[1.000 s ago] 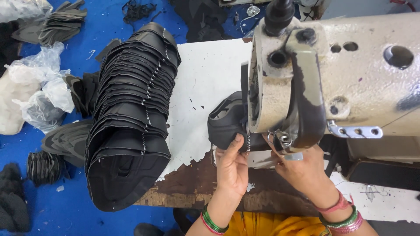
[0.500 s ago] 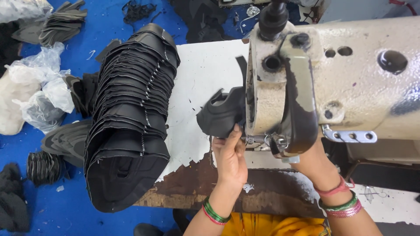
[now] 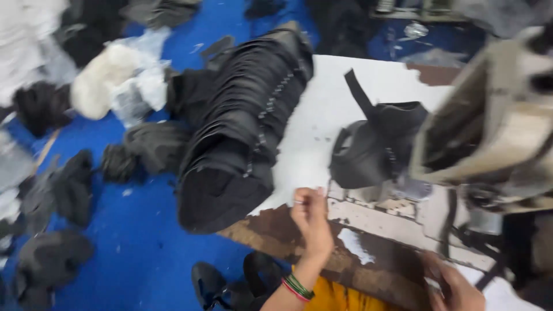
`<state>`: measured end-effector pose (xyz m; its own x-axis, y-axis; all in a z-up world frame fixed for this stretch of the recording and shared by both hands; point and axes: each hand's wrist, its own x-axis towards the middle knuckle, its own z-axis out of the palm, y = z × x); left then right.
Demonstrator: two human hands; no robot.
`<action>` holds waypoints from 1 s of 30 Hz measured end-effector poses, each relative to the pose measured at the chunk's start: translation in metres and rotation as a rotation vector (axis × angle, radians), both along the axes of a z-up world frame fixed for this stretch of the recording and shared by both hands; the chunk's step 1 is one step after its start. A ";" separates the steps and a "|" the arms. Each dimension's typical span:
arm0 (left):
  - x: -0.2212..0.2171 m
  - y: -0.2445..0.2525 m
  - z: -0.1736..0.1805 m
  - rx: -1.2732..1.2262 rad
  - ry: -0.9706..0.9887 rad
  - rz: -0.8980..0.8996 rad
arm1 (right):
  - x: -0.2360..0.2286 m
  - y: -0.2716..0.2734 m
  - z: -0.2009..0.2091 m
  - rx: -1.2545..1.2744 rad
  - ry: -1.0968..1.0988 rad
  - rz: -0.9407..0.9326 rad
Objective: The person uses a sewing machine to stitch black shoe parts. They pick up a shoe part from a stack, guide it under the needle, and sew along the edge. After sewing, they cut the thread and place the finished part back on the stack.
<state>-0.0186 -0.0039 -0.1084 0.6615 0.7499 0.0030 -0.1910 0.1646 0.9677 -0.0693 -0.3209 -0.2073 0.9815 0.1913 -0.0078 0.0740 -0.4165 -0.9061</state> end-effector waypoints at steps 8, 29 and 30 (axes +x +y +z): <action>-0.007 0.136 -0.013 0.358 -0.222 0.452 | -0.014 0.007 -0.057 -0.144 -0.077 0.216; -0.111 0.121 0.116 0.971 1.025 -0.367 | 0.070 0.203 0.200 -0.075 -0.122 0.468; -0.122 0.119 0.130 1.013 1.011 -0.559 | 0.068 0.202 0.189 -0.081 -0.106 0.500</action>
